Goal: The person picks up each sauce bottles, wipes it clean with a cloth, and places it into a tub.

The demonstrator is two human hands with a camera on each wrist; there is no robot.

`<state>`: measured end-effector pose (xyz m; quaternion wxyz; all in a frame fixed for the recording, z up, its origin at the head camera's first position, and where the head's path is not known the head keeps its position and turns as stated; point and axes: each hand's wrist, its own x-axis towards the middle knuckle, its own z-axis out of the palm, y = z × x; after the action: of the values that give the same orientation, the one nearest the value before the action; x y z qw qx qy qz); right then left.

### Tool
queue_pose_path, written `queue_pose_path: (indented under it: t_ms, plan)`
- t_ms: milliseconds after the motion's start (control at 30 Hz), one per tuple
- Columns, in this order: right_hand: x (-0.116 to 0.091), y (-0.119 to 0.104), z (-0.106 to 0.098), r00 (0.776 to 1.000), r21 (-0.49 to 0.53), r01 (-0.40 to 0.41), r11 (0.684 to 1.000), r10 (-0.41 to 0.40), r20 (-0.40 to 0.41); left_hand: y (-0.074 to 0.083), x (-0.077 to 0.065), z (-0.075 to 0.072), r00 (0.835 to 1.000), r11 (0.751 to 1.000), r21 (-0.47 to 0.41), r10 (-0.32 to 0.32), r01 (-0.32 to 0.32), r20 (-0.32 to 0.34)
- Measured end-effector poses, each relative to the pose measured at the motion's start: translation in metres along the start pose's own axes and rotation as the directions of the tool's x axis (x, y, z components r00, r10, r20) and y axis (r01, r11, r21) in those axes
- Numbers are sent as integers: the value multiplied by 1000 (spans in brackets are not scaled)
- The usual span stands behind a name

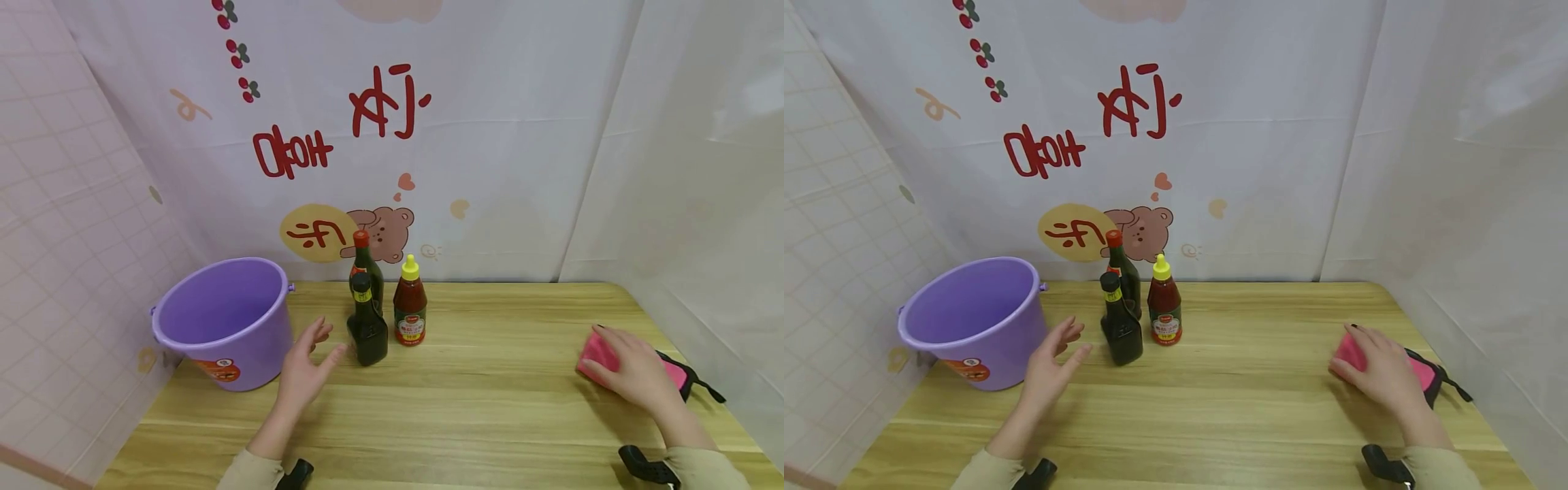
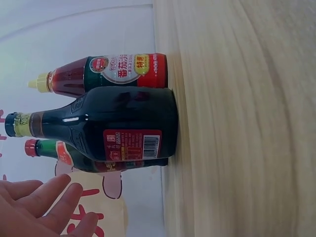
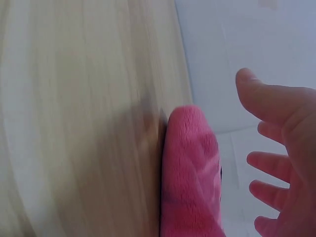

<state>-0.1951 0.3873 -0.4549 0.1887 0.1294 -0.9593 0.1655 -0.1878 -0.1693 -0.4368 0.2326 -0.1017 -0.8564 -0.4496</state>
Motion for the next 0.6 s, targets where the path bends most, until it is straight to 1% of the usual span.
queue_pose_path:
  t_ms: [133,233,433,600]
  plan:
    - [-1,11,-1,999,-29,-21,999,22,35,-1,2,0,1000,1000,-3,-20,21,7]
    - [-2,18,-1,994,-35,-60,998,64,93,-2,4,-1,999,999,-20,-30,31,14]
    - [-5,30,2,969,-49,-117,992,125,212,-3,12,1,999,999,-44,-21,22,26]
    - [-6,35,5,956,-67,-137,988,150,254,-2,19,4,999,997,-66,-24,26,24]
